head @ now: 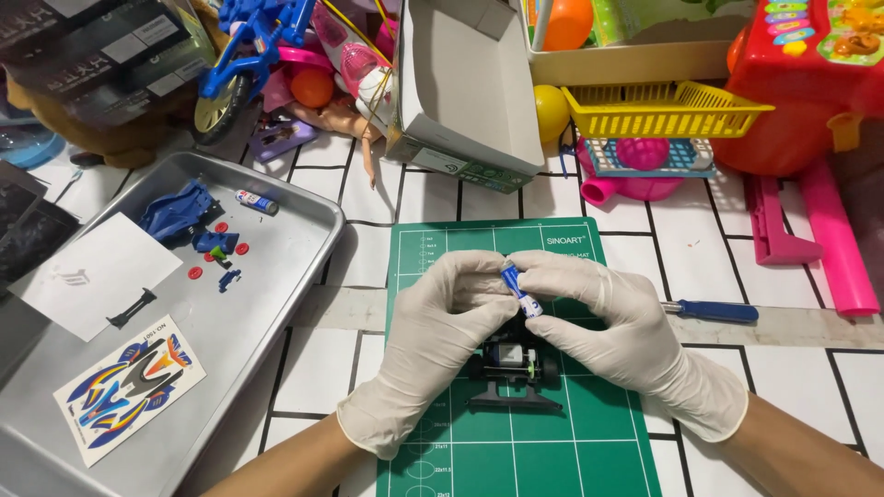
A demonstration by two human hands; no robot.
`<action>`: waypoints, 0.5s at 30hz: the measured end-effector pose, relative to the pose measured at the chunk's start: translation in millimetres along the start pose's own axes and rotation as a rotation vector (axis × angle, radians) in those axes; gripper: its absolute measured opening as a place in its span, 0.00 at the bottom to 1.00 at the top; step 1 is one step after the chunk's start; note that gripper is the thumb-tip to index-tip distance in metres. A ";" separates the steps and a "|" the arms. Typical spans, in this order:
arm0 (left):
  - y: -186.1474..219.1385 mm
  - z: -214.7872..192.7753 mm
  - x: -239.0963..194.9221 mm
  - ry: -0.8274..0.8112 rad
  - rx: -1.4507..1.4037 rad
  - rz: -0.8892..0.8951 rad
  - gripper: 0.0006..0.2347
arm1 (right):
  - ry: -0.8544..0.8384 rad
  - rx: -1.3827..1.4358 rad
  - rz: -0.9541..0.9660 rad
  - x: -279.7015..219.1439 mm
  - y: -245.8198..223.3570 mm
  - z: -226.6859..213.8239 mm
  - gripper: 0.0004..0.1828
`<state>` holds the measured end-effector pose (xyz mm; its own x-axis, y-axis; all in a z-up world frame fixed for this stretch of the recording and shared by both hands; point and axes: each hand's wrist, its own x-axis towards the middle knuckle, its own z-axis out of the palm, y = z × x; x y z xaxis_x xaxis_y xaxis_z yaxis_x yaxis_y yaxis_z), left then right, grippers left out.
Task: Assembling a toy car chassis by installing batteries and snapping on plastic covers.
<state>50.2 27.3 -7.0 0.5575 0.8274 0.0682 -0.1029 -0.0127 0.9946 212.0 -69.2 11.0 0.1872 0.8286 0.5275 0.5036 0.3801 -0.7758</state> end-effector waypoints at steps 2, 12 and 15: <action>1.0 3.7 -2.3 -0.001 0.002 0.015 0.17 | -0.005 0.015 0.001 -2.0 0.5 -0.9 0.21; -0.2 -12.9 7.7 0.092 0.579 0.245 0.25 | 0.115 0.135 0.147 -0.3 11.7 -4.1 0.21; 4.6 -11.2 8.1 0.063 0.825 0.296 0.28 | 0.086 0.151 0.205 -0.7 14.3 -5.2 0.21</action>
